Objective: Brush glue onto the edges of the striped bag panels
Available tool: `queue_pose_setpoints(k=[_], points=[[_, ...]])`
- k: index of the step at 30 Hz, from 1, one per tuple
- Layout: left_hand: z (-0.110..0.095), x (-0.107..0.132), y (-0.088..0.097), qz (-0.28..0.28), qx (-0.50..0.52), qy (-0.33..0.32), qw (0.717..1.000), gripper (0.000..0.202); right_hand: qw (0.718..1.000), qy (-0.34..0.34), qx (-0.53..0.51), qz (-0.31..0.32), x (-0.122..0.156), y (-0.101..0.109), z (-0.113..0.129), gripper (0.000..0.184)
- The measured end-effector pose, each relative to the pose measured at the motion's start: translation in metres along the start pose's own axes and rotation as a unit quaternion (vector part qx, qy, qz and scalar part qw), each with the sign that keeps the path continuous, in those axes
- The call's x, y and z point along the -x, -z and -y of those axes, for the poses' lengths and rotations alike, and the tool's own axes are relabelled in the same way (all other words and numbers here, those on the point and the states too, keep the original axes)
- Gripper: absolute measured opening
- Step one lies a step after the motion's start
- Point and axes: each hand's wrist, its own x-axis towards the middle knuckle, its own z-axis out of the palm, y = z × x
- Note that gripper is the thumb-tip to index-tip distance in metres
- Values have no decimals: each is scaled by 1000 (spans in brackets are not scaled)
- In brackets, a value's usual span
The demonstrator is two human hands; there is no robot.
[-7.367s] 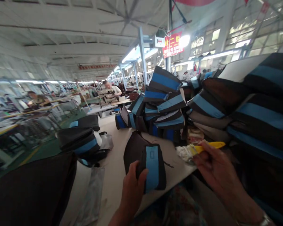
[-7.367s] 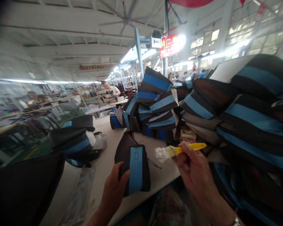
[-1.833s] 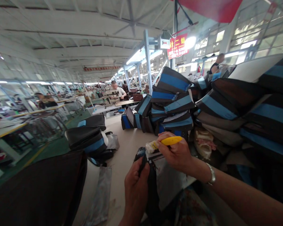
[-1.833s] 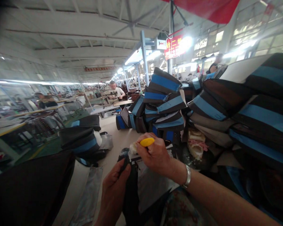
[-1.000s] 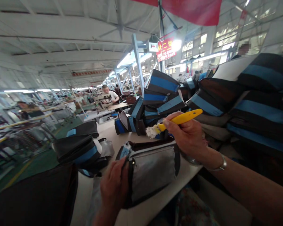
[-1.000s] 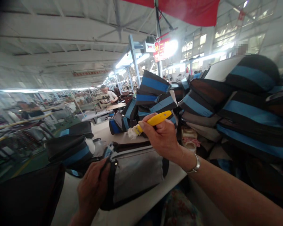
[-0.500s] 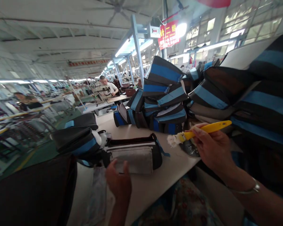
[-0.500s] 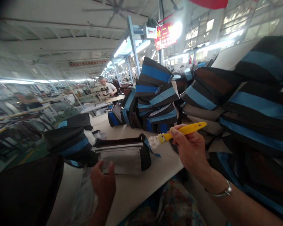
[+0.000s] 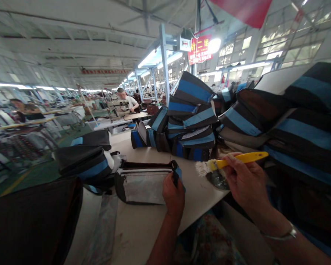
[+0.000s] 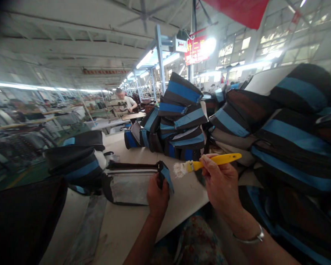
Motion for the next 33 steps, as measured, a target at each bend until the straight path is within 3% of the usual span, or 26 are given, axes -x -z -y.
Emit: queue_pose_setpoints(k=[4, 9, 11, 14, 16, 18, 21, 23, 25, 27, 31, 33], points=[[-1, 13, 49, 15, 20, 12, 1000, 21, 998, 24, 45, 40, -5, 2, -7, 22], [-15, 13, 110, 73, 91, 29, 993, 25, 960, 133, 147, 197, 15, -23, -23, 12], [-22, 10, 124, 89, 131, 49, 986, 23, 927, 182, 169, 282, 23, -37, -30, 9], [-28, 5, 137, 100, 186, 90, 973, 18, 848, 247, 205, 420, 21, -50, -38, 6], [-29, 1, 144, 109, 213, 113, 964, 19, 800, 285, 245, 468, 11, -50, -38, 7], [-29, -1, 150, 108, 226, 129, 960, 20, 782, 312, 286, 457, 1, -47, -32, 7], [-28, -3, 154, 122, 238, 141, 953, 22, 795, 333, 302, 407, -1, -47, -20, 6], [-28, -4, 155, 140, 256, 146, 945, 23, 790, 335, 274, 435, 3, -51, -17, 6], [-27, -5, 156, 143, 269, 153, 940, 23, 764, 331, 256, 491, 6, -55, -19, 8], [-26, -5, 159, 145, 268, 154, 940, 24, 753, 327, 276, 501, 4, -55, -23, 9], [-23, -5, 163, 153, 211, 87, 961, 23, 798, 322, 284, 423, 0, -48, -28, 6], [-21, -4, 161, 125, 142, 16, 982, 23, 786, 327, 273, 449, 0, -45, -28, 7]])
